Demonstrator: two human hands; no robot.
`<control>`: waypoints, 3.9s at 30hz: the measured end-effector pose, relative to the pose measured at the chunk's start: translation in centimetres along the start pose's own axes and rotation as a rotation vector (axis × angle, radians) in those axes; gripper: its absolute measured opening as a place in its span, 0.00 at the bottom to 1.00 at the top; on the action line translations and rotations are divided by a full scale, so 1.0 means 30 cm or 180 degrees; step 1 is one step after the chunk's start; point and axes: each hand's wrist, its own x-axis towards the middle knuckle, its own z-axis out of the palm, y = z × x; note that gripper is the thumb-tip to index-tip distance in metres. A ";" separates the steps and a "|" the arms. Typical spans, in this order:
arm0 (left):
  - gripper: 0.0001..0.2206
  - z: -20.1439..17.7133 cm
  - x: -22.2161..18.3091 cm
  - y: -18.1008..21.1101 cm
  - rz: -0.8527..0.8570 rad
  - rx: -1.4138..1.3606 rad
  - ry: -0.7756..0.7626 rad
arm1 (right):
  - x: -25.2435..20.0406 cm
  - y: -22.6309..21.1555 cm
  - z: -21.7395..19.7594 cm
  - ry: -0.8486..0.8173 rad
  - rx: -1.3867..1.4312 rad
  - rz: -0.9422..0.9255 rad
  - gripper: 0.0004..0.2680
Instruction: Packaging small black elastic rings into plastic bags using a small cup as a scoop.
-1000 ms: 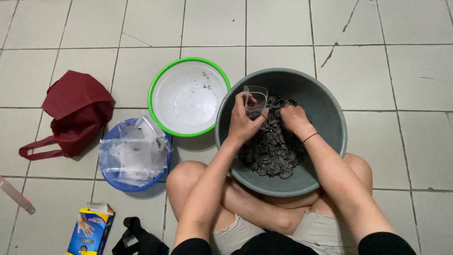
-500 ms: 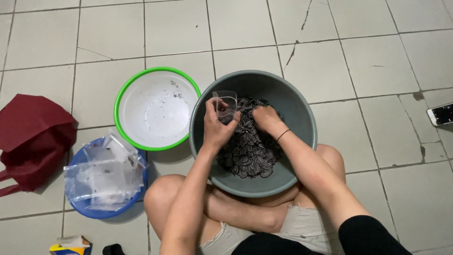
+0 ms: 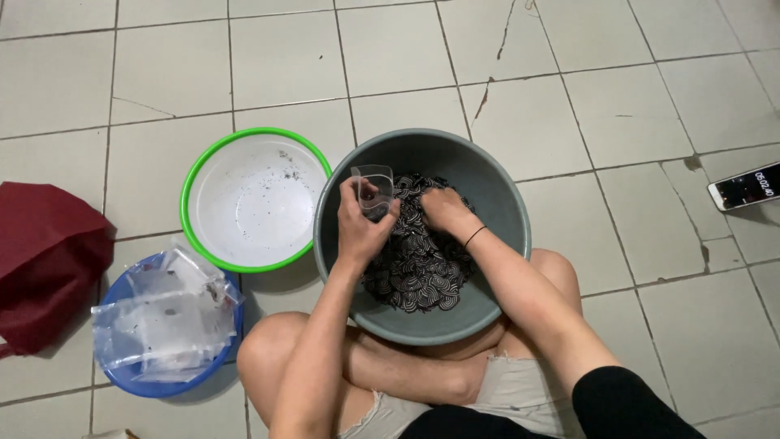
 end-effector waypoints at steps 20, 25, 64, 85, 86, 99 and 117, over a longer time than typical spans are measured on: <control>0.26 0.014 0.023 -0.074 0.0426 0.0192 0.0125 | -0.201 -0.070 -0.471 0.2668 0.2959 -0.0400 0.00; 0.26 0.007 0.022 -0.069 0.0552 0.0258 0.0104 | -0.265 -0.110 -0.574 0.2899 0.3059 -0.0578 0.00; 0.24 -0.006 0.013 -0.024 0.0056 -0.0331 0.0036 | 0.032 0.084 -0.042 0.1443 0.0290 -0.0195 0.06; 0.25 0.003 -0.001 -0.024 0.0082 -0.0111 0.0024 | -0.047 0.006 -0.192 0.2083 0.0534 -0.0164 0.04; 0.25 0.003 -0.001 -0.026 0.0117 -0.0079 0.0014 | -0.062 -0.003 -0.216 0.2219 0.0666 -0.0158 0.04; 0.29 0.025 0.007 -0.077 0.1038 0.1117 -0.0022 | -0.154 -0.086 -0.357 0.4231 0.1169 -0.1011 0.03; 0.26 0.024 -0.038 0.007 0.0217 -0.0087 -0.0119 | -0.155 -0.086 -0.399 0.3732 0.1345 -0.0712 0.07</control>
